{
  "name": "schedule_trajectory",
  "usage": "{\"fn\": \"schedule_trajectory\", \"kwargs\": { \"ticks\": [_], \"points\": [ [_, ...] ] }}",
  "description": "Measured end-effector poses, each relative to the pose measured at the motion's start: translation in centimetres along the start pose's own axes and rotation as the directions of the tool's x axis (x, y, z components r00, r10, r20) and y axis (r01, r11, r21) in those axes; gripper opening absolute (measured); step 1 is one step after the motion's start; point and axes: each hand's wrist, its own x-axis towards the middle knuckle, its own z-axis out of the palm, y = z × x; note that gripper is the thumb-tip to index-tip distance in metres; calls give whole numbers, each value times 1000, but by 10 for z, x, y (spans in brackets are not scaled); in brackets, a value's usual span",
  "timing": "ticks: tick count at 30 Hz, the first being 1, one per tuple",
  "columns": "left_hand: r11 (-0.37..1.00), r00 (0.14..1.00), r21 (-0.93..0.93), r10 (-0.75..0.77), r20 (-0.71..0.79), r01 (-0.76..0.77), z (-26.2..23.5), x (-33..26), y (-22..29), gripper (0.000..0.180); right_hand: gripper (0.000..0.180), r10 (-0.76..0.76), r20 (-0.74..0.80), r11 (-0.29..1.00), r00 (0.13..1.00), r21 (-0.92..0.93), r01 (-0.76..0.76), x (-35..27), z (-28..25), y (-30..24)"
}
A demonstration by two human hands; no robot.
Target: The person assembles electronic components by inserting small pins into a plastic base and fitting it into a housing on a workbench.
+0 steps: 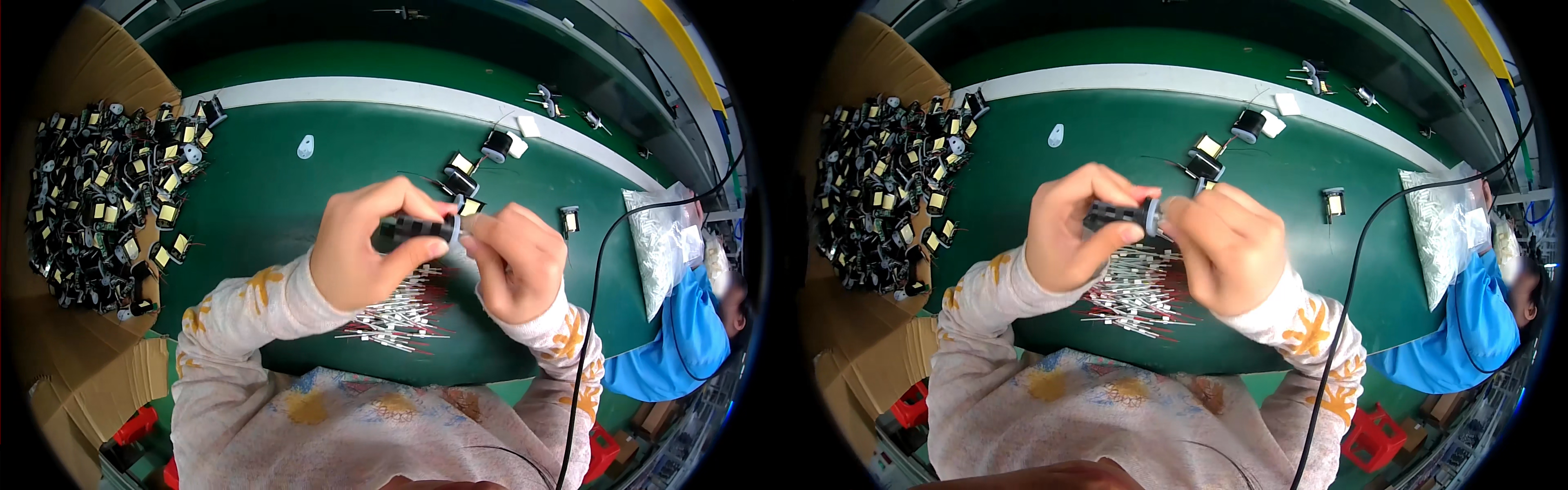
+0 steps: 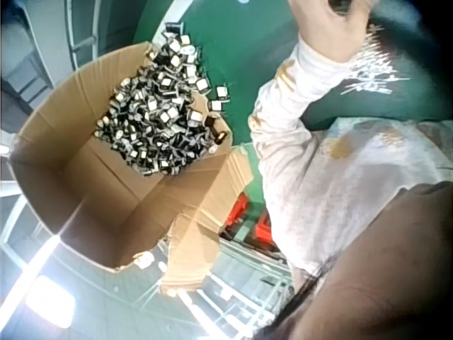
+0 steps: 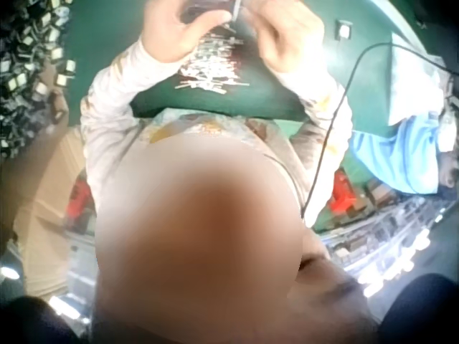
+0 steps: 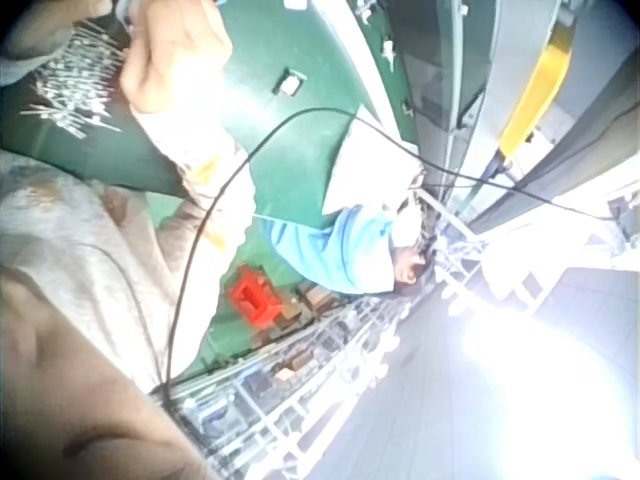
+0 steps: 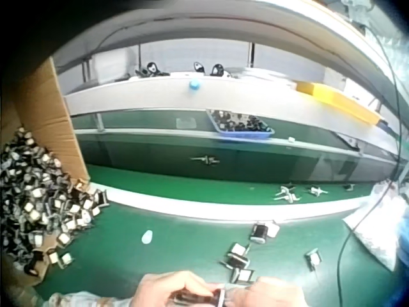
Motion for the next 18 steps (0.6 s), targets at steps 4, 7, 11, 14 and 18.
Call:
{"fn": "schedule_trajectory", "kwargs": {
  "ticks": [4,7,11,14,18],
  "points": [
    [973,981,-152,-155,113,171,-12,46,-46,14,23,197,-42,980,979,-19,-198,4,10,45],
    [986,992,132,-94,-78,104,-46,104,-99,11,41,363,-294,931,884,65,-361,-3,-7,74],
    [544,939,806,89,-331,233,-105,157,-169,23,39,552,-408,827,727,376,-418,-18,-29,81],
    [233,941,955,237,-241,186,-81,161,-163,37,36,567,-359,813,741,388,-434,-38,-30,86],
    [421,849,737,262,459,-529,-36,143,-116,31,33,684,-141,670,716,509,-540,-58,-25,80]
  ]
}}
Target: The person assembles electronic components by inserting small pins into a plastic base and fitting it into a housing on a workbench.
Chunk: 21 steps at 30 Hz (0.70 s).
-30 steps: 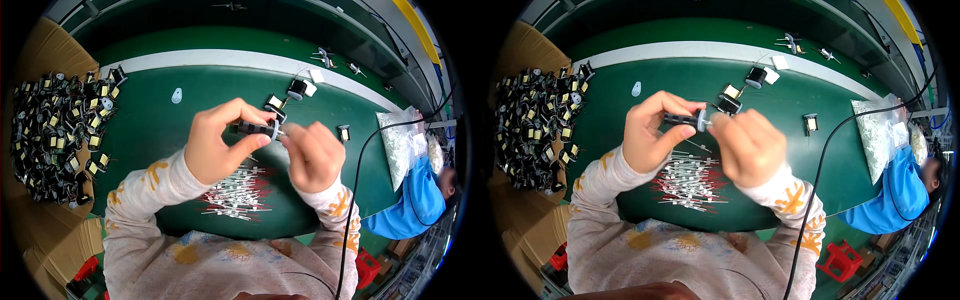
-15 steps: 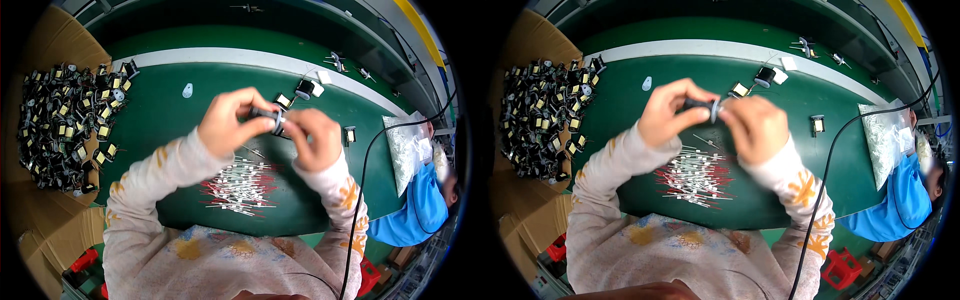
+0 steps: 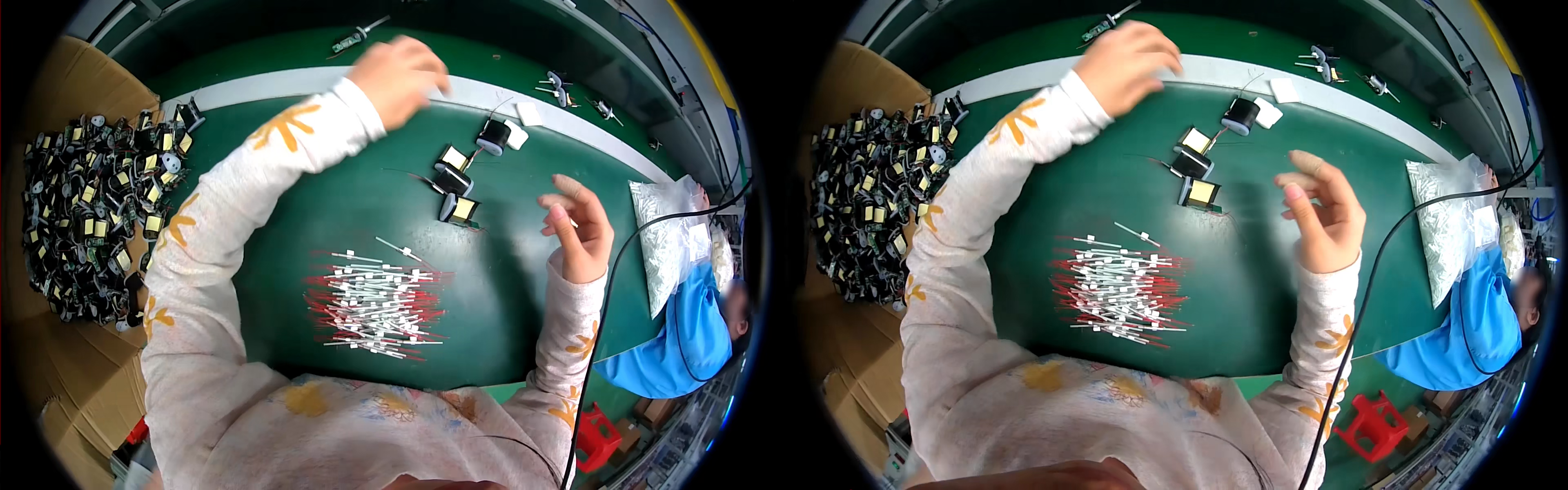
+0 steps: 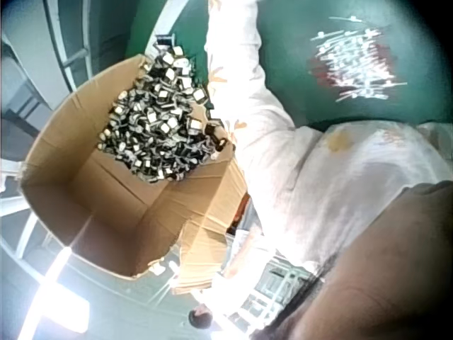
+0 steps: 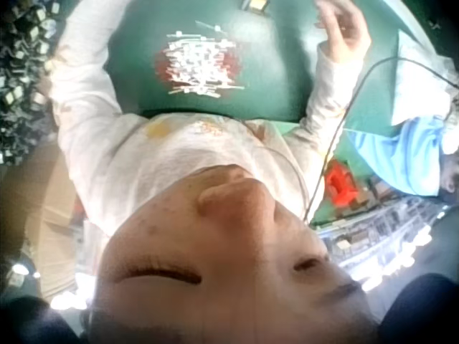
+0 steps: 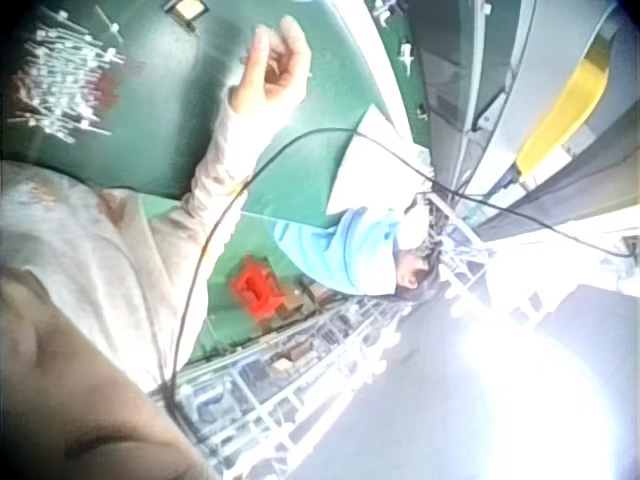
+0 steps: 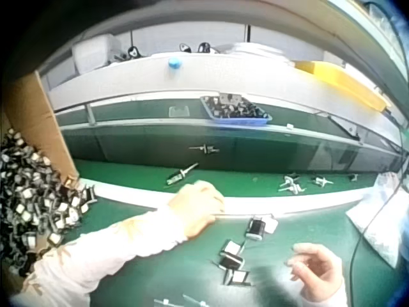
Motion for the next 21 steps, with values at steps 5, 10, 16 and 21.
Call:
{"fn": "schedule_trajectory", "kwargs": {
  "ticks": [5,10,16,21],
  "points": [
    [974,962,-86,223,160,-212,28,-9,48,29,28,62,205,998,977,16,-67,-18,26,-13],
    [997,981,-77,5,194,10,-13,-21,64,19,22,-90,453,963,887,-186,193,-37,53,-17],
    [910,963,-327,-269,3,255,-65,-64,83,17,16,-229,528,731,818,-462,502,-45,94,1],
    [251,773,-907,-624,115,337,-84,-121,117,21,24,-129,543,619,830,-610,495,-42,120,3]
  ]
}}
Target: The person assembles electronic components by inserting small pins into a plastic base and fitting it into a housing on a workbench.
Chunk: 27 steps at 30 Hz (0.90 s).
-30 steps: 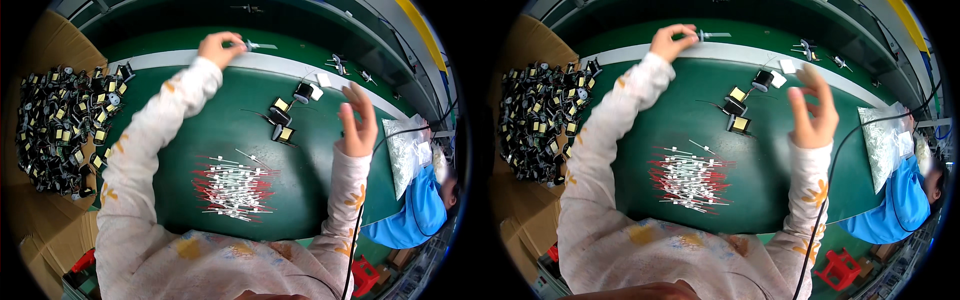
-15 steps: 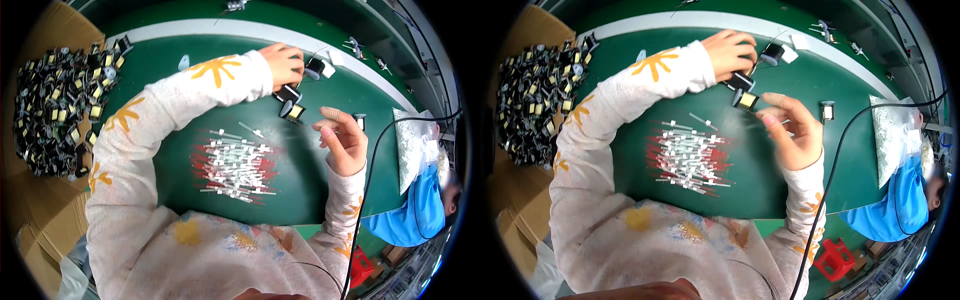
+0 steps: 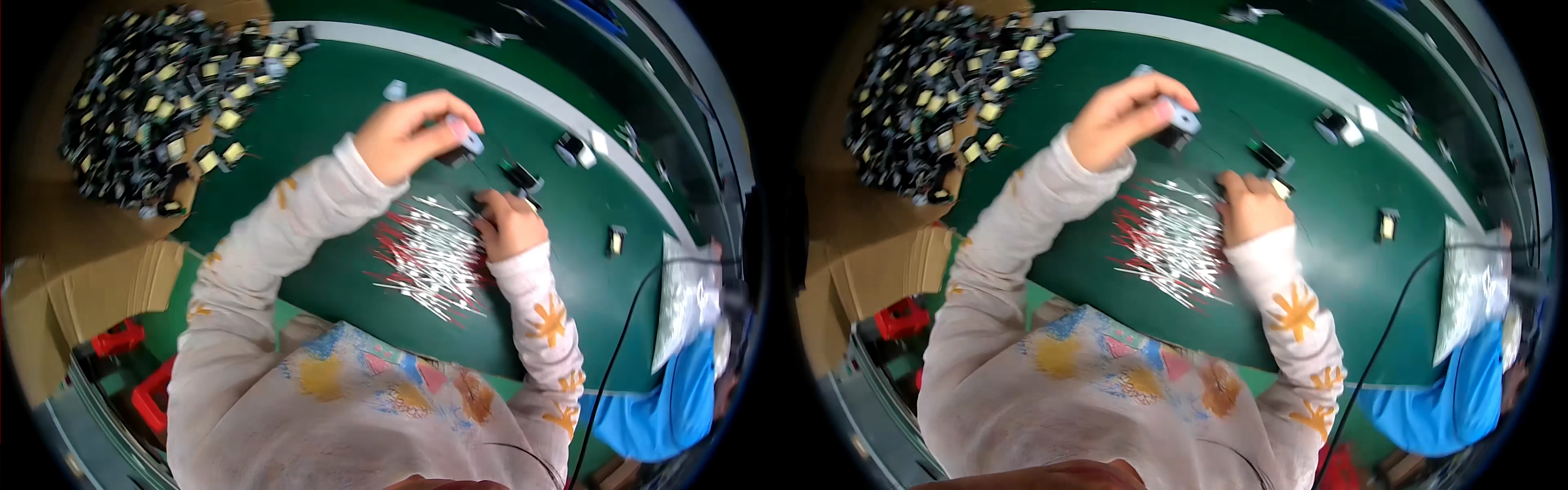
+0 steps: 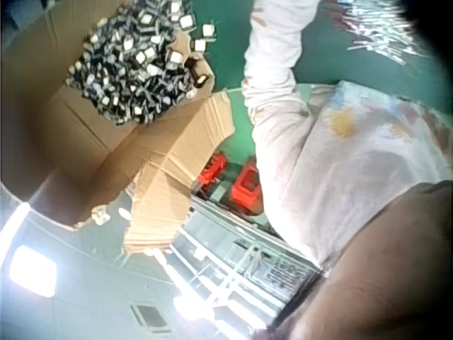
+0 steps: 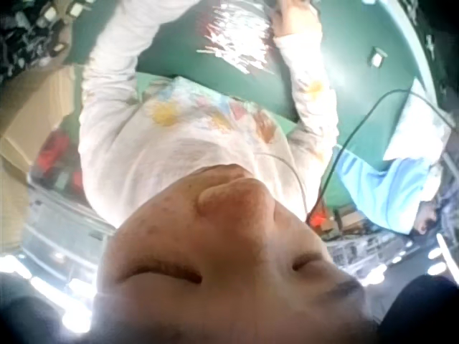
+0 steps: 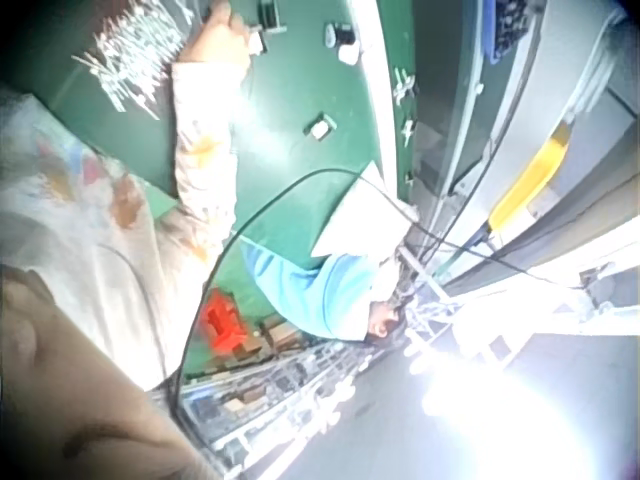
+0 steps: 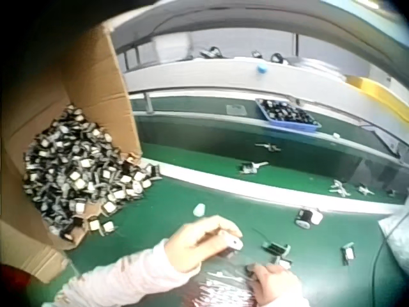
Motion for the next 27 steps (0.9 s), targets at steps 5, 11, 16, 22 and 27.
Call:
{"fn": "schedule_trajectory", "kwargs": {
  "ticks": [5,11,16,22,27],
  "points": [
    [995,991,-62,65,-114,-72,5,-33,-1,29,30,-89,-105,976,990,190,108,2,1,6],
    [998,998,6,69,-12,-69,1,-43,13,30,14,23,-327,553,945,791,260,5,-39,-1],
    [912,941,263,266,209,-316,7,-46,18,32,7,114,-252,174,961,958,230,7,-40,-27],
    [933,939,213,234,250,-290,21,-51,18,37,14,-67,-286,416,956,863,288,-4,-41,-30],
    [970,956,135,167,243,-204,22,-52,15,37,15,-190,-285,437,940,832,341,0,-37,-25]
  ]
}}
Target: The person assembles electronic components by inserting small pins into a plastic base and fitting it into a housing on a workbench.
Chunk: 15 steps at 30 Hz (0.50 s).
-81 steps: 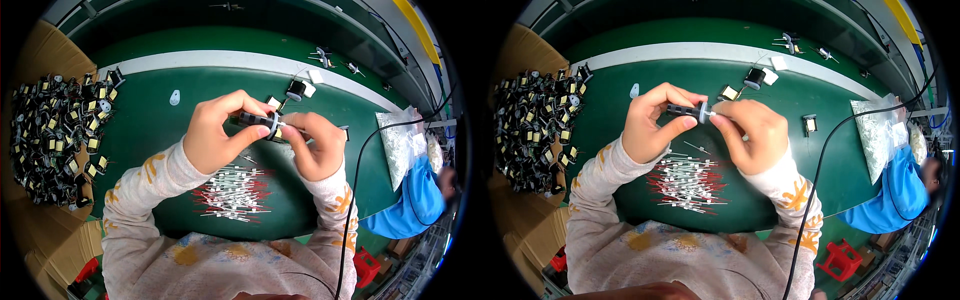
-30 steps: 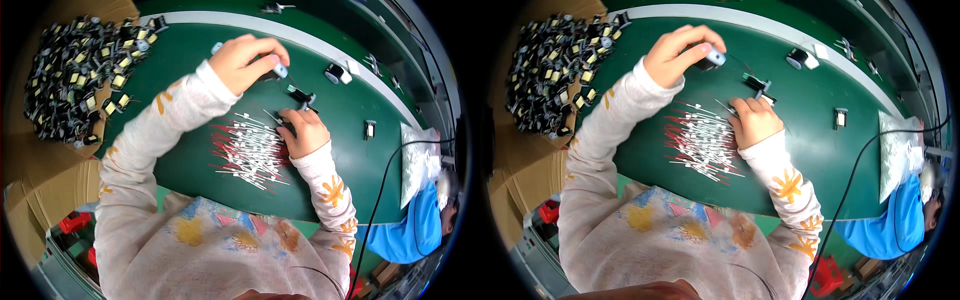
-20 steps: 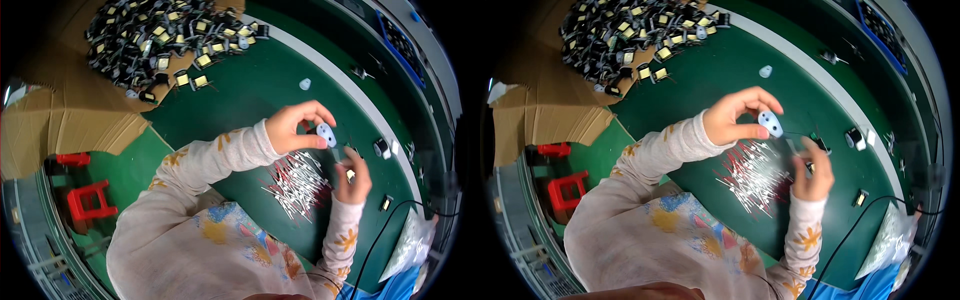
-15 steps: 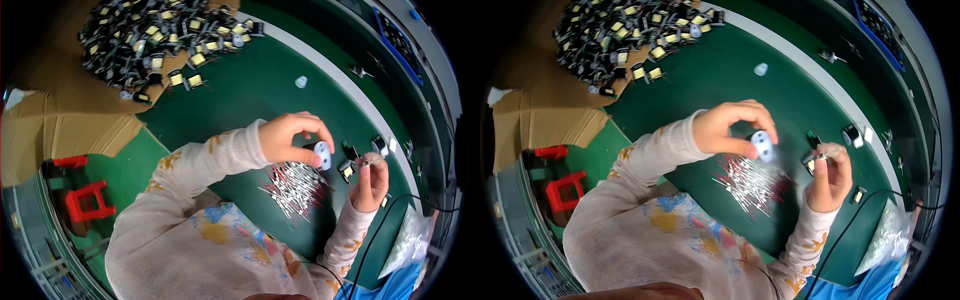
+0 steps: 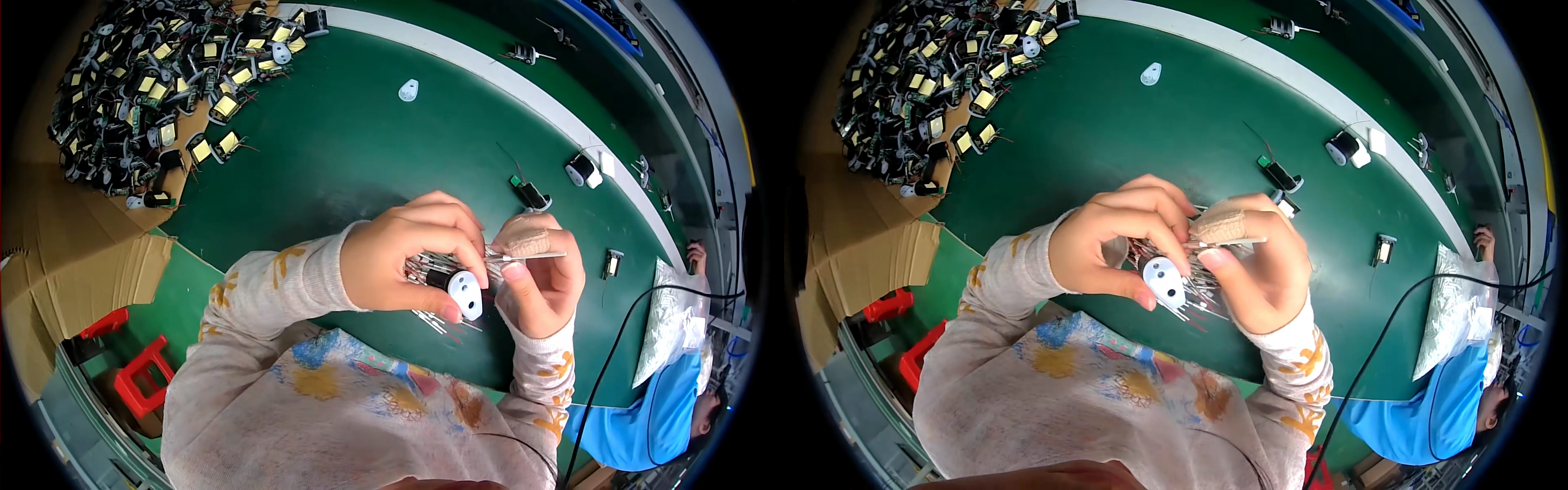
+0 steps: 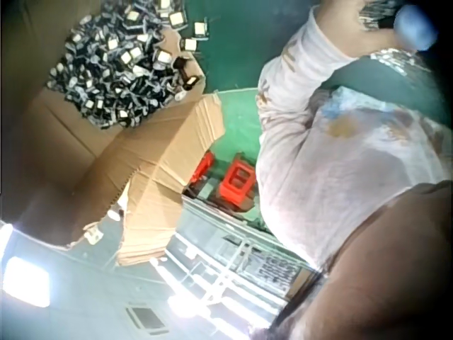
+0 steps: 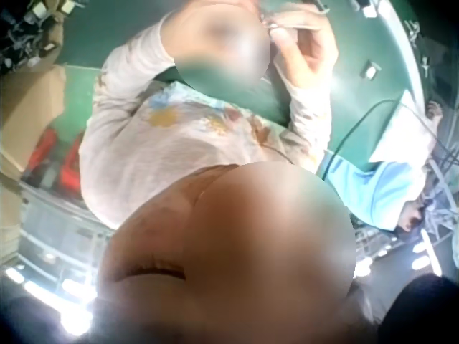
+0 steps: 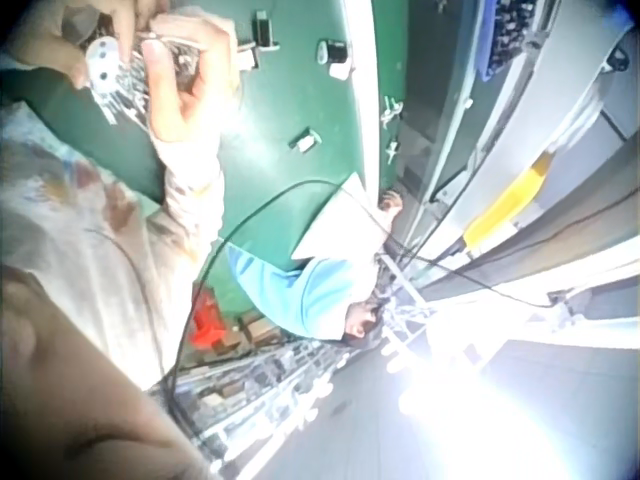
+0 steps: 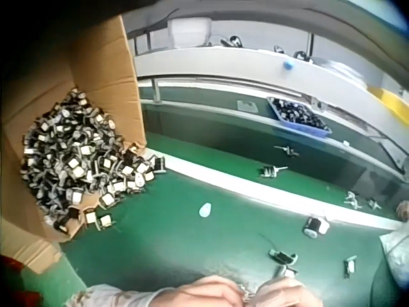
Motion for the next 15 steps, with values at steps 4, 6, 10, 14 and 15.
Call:
{"fn": "schedule_trajectory", "kwargs": {
  "ticks": [4,6,10,14,15],
  "points": [
    [1000,999,1,14,-38,-14,-2,-1,1,37,15,-24,-97,998,995,-53,19,-1,-4,-9],
    [1000,999,-4,11,-43,-12,-2,-1,1,37,13,-63,-255,998,965,-14,61,-1,-8,-19],
    [995,975,-96,-29,-221,8,11,-5,-2,37,18,-277,-342,951,898,-233,205,-10,-7,-27],
    [999,958,-9,43,-284,-48,13,-6,-5,40,16,-280,-230,931,932,-302,205,-10,1,-38],
    [997,959,51,78,-274,-66,12,-6,-6,40,18,-225,-218,954,950,-247,170,-9,1,-39]
  ]
}}
